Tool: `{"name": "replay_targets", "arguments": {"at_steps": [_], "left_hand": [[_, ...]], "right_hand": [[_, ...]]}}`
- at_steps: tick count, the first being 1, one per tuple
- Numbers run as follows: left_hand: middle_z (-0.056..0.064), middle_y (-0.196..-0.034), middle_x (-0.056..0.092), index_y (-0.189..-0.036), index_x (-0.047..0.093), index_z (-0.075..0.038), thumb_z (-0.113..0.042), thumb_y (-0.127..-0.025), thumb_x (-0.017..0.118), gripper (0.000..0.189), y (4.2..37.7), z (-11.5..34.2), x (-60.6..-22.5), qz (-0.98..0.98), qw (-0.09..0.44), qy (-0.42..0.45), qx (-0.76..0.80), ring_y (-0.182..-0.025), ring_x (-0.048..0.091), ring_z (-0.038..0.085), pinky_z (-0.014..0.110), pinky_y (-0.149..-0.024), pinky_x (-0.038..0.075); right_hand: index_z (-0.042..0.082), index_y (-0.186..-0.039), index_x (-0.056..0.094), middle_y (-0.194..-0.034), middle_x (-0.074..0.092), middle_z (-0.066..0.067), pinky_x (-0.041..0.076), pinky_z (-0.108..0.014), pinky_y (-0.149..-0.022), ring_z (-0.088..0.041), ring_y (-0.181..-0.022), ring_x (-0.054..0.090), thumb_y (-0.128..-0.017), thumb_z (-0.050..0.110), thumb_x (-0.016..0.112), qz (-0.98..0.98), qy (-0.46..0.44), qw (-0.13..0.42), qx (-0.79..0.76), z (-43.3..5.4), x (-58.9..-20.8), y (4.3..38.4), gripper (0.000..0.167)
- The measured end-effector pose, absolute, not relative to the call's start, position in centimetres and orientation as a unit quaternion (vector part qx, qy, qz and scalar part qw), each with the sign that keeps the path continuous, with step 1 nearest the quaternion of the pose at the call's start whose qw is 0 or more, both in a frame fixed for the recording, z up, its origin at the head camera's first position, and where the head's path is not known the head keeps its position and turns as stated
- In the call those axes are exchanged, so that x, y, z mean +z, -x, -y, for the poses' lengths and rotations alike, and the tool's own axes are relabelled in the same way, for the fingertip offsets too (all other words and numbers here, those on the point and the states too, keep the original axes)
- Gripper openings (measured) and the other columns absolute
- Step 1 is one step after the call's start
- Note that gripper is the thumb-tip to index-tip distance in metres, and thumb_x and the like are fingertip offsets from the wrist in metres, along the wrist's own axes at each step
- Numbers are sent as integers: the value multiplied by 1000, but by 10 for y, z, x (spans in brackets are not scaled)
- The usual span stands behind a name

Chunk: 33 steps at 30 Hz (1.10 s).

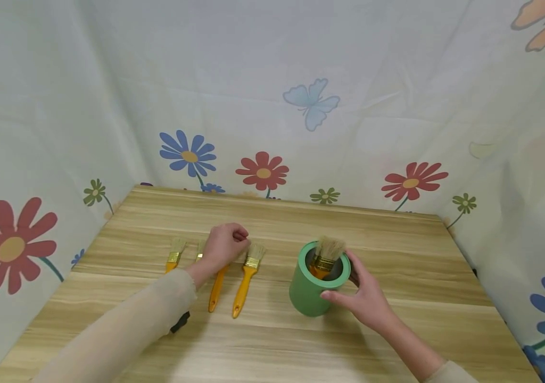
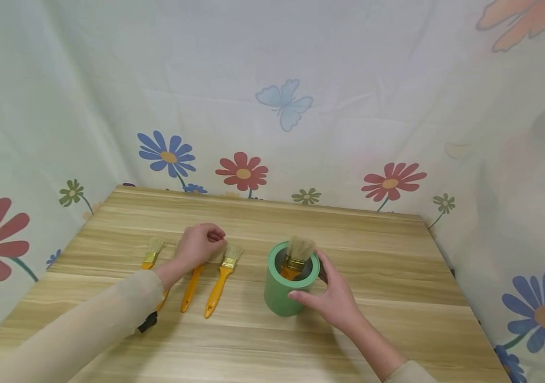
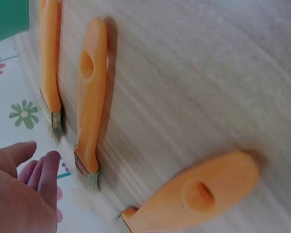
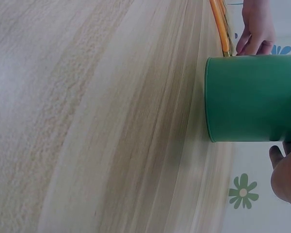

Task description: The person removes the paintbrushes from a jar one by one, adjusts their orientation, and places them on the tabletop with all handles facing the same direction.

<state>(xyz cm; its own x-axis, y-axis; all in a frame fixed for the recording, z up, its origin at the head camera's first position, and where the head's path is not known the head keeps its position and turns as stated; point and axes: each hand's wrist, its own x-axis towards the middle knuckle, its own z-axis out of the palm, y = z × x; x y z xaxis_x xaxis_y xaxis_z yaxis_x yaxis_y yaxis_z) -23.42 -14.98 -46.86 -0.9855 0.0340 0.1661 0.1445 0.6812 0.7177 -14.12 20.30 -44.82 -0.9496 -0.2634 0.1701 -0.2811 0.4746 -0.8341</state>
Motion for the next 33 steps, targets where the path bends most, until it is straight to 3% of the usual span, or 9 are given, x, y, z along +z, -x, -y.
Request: {"name": "replay_targets", "arguments": {"at_steps": [9, 15, 28, 33], "left_hand": [[4, -101, 76, -111, 77, -6, -21, -90, 89, 29, 233, 138, -475, 929, 40, 71, -360, -92, 70, 20, 40, -88, 63], [2, -98, 74, -112, 77, -7, -27, -87, 92, 35, 237, 132, -477, 947, 44, 80, -308, -87, 65, 19, 38, -85, 60], [5, -94, 72, -108, 75, -6, -22, -89, 90, 29, 240, 138, -475, 953, 61, 77, -286, -83, 62, 22, 41, -83, 59], [8, -104, 76, -114, 76, -4, -23, -90, 89, 33, 240, 141, -471, 950, 53, 72, -299, -92, 67, 24, 43, -88, 61]], "right_hand": [[4, -165, 32, -158, 53, -19, 45, -59, -115, -40, -146, 51, -87, 26, 93, 860, -158, 11, 486, -203, -449, 141, 102], [4, -165, 32, -157, 54, -18, 45, -59, -115, -39, -146, 52, -86, 25, 93, 858, -160, 12, 487, -203, -450, 141, 102], [6, -165, 33, -158, 54, -17, 44, -60, -116, -39, -146, 51, -86, 26, 93, 857, -159, 12, 489, -202, -449, 141, 101], [5, -165, 33, -157, 54, -18, 45, -60, -116, -39, -146, 51, -86, 25, 93, 858, -161, 13, 488, -202, -448, 141, 101]]}}
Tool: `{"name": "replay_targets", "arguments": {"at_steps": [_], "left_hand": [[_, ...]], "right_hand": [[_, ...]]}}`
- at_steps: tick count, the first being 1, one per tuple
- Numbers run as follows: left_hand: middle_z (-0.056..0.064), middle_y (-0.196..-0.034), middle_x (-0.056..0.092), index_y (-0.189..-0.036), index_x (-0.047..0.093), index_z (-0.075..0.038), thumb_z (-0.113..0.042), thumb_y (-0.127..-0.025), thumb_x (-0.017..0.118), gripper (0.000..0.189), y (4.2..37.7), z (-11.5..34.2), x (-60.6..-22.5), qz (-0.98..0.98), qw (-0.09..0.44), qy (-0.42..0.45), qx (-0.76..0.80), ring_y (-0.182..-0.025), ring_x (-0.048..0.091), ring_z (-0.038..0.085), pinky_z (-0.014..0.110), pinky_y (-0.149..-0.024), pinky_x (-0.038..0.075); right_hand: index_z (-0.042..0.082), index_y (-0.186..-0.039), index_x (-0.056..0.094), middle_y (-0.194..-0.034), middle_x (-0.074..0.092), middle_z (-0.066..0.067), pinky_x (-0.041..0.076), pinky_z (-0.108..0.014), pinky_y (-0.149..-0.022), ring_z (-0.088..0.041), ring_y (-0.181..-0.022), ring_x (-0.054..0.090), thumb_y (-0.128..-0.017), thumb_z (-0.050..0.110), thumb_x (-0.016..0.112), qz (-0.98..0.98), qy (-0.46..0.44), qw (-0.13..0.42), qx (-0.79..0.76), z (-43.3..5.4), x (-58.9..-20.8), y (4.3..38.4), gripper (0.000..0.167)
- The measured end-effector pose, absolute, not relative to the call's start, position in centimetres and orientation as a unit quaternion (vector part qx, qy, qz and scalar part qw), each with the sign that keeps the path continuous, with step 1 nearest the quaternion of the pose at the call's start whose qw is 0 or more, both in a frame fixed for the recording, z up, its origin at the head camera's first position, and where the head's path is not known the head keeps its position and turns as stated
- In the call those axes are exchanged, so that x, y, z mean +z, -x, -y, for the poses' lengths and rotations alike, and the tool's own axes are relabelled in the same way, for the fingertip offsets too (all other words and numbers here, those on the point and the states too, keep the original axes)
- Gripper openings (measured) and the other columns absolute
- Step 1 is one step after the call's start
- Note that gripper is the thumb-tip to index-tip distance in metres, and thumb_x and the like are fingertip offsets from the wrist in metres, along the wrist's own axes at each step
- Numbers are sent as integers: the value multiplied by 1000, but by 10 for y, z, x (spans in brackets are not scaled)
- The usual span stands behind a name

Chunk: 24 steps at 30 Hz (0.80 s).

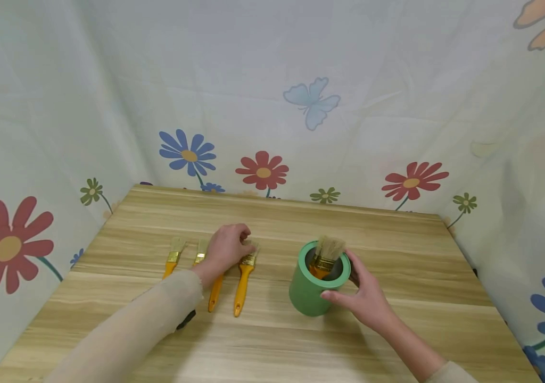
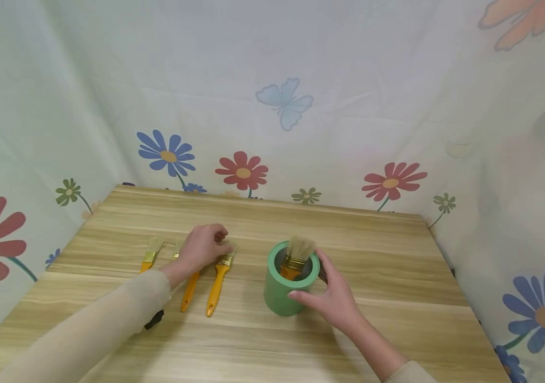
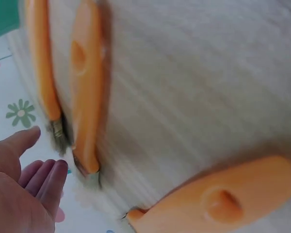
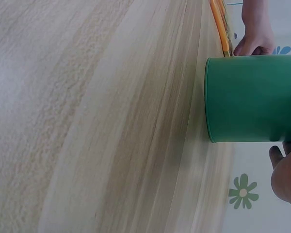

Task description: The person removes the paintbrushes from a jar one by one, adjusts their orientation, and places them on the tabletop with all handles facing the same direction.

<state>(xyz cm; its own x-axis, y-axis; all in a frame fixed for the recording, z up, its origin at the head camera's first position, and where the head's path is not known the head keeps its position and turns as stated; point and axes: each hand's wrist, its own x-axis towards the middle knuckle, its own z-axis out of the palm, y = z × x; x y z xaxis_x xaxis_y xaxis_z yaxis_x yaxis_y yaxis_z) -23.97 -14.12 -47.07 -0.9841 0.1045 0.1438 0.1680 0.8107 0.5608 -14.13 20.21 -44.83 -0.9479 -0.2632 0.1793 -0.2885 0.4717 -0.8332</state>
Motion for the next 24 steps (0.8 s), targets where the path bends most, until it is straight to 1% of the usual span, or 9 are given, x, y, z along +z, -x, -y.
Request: {"name": "replay_targets", "arguments": {"at_steps": [5, 9, 12, 18, 24], "left_hand": [[12, -117, 77, -123, 75, -4, -25, -93, 87, 40, 237, 144, -459, 934, 39, 88, -344, -105, 71, 27, 45, -97, 60], [11, -122, 76, -128, 74, -5, -30, -93, 86, 45, 234, 142, -444, 913, 21, 111, -392, -110, 72, 26, 45, -99, 60], [11, -123, 77, -129, 74, -7, -31, -92, 88, 46, 231, 139, -429, 894, 7, 131, -429, -110, 73, 24, 43, -99, 61], [3, -118, 78, -127, 76, -12, -29, -90, 90, 44, 221, 125, -395, 863, -22, 181, -471, -107, 74, 19, 38, -96, 62], [4, -118, 78, -128, 75, -12, -25, -91, 89, 42, 210, 105, -369, 840, -62, 231, -486, -105, 74, 14, 33, -96, 61]], "right_hand": [[3, -165, 31, -158, 53, -19, 45, -60, -115, -40, -146, 51, -86, 25, 93, 859, -160, 13, 486, -202, -448, 141, 103], [3, -166, 31, -158, 53, -19, 45, -59, -115, -40, -146, 51, -86, 26, 93, 859, -159, 12, 486, -202, -447, 141, 104], [2, -166, 31, -158, 53, -20, 45, -60, -116, -40, -146, 51, -86, 26, 93, 859, -160, 12, 486, -202, -447, 141, 104], [2, -165, 31, -157, 53, -20, 45, -60, -115, -41, -145, 52, -86, 25, 93, 859, -161, 15, 485, -202, -447, 141, 103], [3, -165, 32, -157, 54, -20, 45, -61, -115, -41, -145, 52, -86, 24, 93, 858, -163, 16, 487, -202, -447, 141, 102]]}}
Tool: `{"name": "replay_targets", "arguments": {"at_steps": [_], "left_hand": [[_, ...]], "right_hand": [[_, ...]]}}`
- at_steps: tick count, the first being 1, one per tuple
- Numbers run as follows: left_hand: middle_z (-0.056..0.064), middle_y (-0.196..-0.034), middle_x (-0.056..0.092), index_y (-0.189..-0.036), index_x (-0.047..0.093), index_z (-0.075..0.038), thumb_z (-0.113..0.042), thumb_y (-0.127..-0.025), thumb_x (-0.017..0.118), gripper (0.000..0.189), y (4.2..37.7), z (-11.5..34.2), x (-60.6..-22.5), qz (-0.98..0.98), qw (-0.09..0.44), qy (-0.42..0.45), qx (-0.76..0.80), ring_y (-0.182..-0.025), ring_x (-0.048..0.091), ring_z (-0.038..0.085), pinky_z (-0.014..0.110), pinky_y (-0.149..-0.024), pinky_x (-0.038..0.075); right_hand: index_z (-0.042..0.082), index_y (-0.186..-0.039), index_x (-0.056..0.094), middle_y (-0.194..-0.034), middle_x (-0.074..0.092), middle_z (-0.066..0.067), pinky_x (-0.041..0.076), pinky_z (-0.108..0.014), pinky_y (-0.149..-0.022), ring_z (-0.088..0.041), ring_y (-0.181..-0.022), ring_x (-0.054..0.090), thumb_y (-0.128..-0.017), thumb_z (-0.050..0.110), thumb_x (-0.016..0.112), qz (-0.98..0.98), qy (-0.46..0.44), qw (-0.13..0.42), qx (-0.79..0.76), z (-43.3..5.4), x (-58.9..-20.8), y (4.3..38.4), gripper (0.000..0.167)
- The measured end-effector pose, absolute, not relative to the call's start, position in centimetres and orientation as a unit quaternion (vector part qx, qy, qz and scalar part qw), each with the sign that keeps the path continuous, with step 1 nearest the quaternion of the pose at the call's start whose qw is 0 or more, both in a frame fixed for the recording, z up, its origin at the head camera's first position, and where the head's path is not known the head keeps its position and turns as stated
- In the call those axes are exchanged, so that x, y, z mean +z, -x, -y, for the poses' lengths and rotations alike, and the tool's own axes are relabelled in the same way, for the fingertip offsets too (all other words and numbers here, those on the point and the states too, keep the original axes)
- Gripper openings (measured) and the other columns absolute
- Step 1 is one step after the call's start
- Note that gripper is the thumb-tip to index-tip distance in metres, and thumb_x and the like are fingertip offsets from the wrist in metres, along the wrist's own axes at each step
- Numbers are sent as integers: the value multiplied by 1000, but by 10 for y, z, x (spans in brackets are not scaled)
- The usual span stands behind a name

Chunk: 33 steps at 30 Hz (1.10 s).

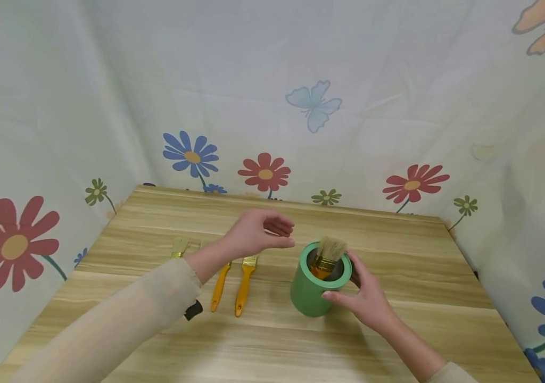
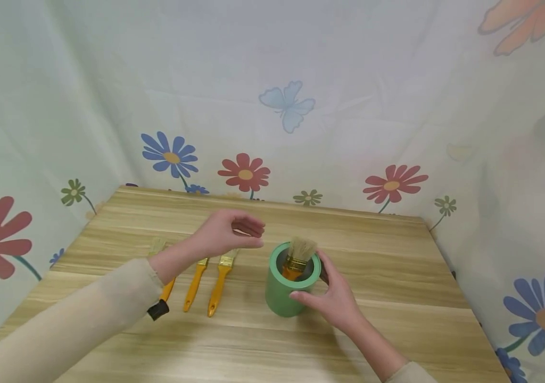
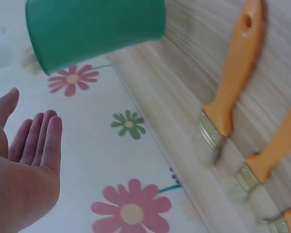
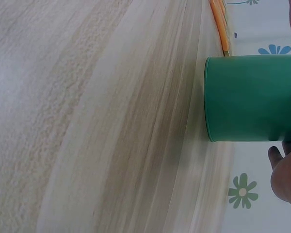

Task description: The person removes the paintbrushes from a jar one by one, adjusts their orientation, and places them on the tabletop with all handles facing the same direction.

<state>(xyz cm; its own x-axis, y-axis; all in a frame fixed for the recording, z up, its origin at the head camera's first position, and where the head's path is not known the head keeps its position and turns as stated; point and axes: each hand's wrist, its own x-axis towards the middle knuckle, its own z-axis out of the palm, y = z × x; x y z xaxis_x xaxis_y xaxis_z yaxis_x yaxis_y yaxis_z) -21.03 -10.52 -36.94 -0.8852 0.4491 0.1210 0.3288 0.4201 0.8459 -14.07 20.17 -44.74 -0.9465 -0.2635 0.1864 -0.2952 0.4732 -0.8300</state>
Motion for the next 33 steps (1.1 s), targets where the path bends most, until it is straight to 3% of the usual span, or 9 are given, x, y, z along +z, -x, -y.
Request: {"name": "replay_targets", "arguments": {"at_steps": [9, 20, 33], "left_hand": [[3, -115, 79, -127, 75, -8, -23, -92, 88, 41, 204, 77, -359, -810, 105, -282, 503, -103, 76, 12, 29, -94, 61], [3, -116, 78, -127, 75, -6, -19, -93, 87, 38, 200, 58, -354, -793, 160, -280, 517, -105, 76, 13, 28, -93, 61], [3, -118, 78, -127, 75, -7, -19, -93, 87, 38, 203, 46, -355, -803, 169, -269, 504, -106, 75, 11, 26, -93, 61]], "right_hand": [[5, -164, 34, -155, 56, -17, 45, -61, -115, -39, -145, 53, -87, 24, 92, 854, -171, 16, 491, -202, -448, 141, 98], [5, -164, 35, -156, 56, -16, 44, -59, -116, -37, -145, 52, -86, 21, 93, 852, -175, 19, 492, -203, -450, 143, 98], [9, -162, 39, -154, 58, -13, 45, -58, -116, -33, -145, 53, -86, 22, 93, 847, -182, 22, 499, -202, -453, 144, 94]]}}
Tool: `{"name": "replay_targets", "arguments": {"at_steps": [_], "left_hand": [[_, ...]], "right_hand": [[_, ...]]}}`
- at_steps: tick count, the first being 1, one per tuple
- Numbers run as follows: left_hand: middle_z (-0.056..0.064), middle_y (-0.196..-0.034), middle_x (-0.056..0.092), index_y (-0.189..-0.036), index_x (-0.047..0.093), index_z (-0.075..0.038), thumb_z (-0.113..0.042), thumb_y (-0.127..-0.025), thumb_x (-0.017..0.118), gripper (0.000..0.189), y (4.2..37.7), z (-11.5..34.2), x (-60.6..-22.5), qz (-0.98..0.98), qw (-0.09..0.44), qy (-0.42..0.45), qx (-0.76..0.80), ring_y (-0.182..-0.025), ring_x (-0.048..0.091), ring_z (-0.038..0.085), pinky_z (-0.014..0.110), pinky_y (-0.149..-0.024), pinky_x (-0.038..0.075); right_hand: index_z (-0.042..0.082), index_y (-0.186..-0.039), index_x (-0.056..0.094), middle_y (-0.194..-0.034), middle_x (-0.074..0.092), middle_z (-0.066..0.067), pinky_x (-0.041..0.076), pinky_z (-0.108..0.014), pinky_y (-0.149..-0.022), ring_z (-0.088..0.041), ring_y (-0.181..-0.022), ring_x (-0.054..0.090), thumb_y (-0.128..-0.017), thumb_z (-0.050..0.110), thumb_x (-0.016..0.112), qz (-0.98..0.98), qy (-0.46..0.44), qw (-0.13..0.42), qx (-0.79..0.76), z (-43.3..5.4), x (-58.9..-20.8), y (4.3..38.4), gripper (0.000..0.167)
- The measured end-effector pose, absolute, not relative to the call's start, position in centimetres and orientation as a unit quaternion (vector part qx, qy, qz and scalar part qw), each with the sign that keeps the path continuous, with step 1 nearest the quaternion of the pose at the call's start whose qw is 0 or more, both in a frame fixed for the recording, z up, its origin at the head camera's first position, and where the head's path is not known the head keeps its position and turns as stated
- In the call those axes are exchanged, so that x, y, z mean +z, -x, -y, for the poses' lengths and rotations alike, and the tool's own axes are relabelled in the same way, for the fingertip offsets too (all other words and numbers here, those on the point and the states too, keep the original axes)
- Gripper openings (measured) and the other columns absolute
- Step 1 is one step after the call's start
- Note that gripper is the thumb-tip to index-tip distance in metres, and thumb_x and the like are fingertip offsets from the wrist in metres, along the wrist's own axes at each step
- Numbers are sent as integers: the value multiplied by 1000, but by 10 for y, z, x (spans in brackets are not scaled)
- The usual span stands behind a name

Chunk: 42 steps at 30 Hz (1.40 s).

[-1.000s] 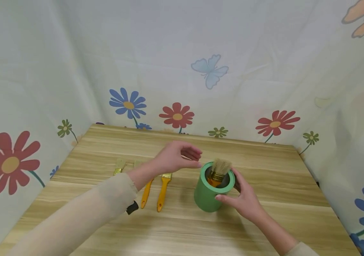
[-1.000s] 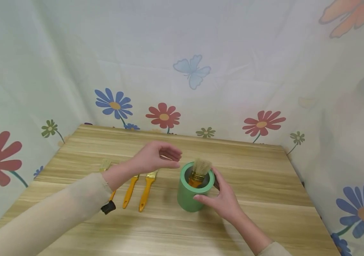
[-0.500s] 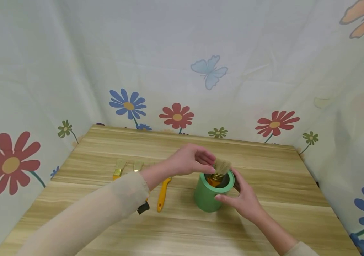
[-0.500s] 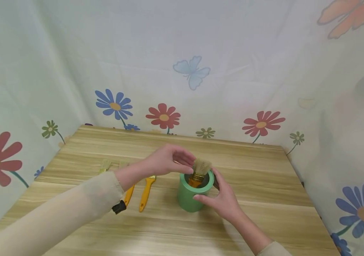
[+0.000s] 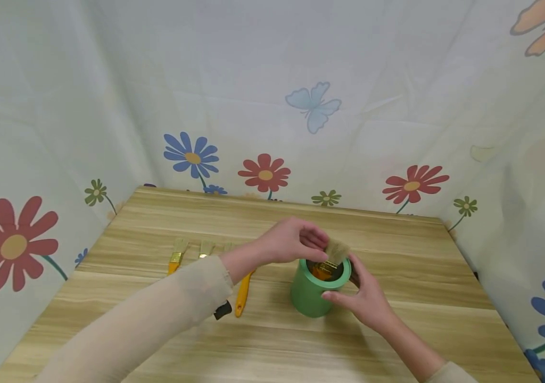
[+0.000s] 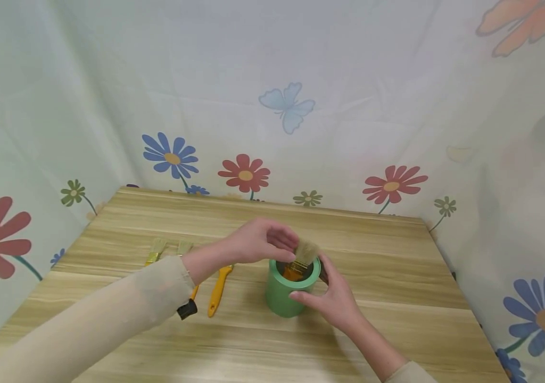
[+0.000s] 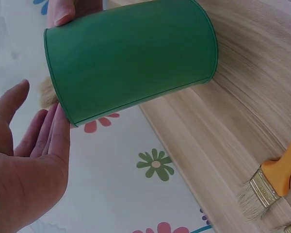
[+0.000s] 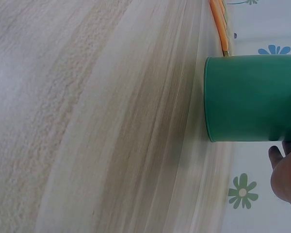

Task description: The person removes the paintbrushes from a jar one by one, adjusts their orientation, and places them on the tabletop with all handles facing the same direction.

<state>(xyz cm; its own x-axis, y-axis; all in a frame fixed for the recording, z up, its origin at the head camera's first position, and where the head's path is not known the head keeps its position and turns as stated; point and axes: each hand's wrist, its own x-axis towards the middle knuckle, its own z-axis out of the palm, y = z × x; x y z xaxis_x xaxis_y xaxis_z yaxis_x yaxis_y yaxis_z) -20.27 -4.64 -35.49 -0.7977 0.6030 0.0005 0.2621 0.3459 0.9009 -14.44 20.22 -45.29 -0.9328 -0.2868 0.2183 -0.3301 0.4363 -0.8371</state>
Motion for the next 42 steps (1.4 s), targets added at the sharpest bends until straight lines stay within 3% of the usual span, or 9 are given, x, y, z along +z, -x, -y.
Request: {"name": "replay_targets", "arguments": {"at_steps": [8, 16, 25, 38, 42], "left_hand": [[3, -118, 78, -127, 75, -7, -17, -92, 87, 38, 205, 41, -356, -798, 172, -282, 504, -106, 75, 11, 25, -92, 61], [0, -115, 78, -128, 75, -9, -19, -93, 87, 39, 207, 38, -358, -796, 174, -301, 496, -104, 74, 9, 25, -92, 61], [0, -109, 79, -121, 78, -8, -16, -92, 88, 32, 204, 30, -358, -787, 171, -319, 499, -98, 74, 7, 23, -89, 61], [-5, -98, 79, -108, 81, -13, -15, -94, 85, 15, 198, 21, -361, -813, 101, -324, 472, -89, 72, 1, 20, -83, 59], [-5, -97, 79, -107, 81, -13, -15, -95, 84, 13, 198, 22, -359, -818, 82, -327, 466, -87, 71, 0, 20, -82, 59]], "right_hand": [[9, -160, 42, -152, 60, -13, 46, -56, -115, -33, -141, 57, -86, 22, 93, 850, -184, 22, 492, -202, -452, 144, 91], [9, -156, 46, -149, 61, -9, 50, -44, -114, -28, -139, 59, -86, 21, 93, 850, -183, 24, 494, -202, -452, 143, 85], [8, -155, 47, -153, 59, -13, 45, -57, -115, -32, -141, 56, -87, 19, 92, 845, -188, 28, 499, -202, -451, 143, 83], [10, -156, 47, -152, 59, -10, 46, -58, -115, -34, -140, 58, -87, 20, 92, 845, -188, 24, 501, -203, -451, 142, 82], [11, -153, 48, -147, 63, -8, 48, -53, -114, -31, -137, 60, -87, 21, 92, 848, -185, 23, 495, -204, -450, 141, 80]]}}
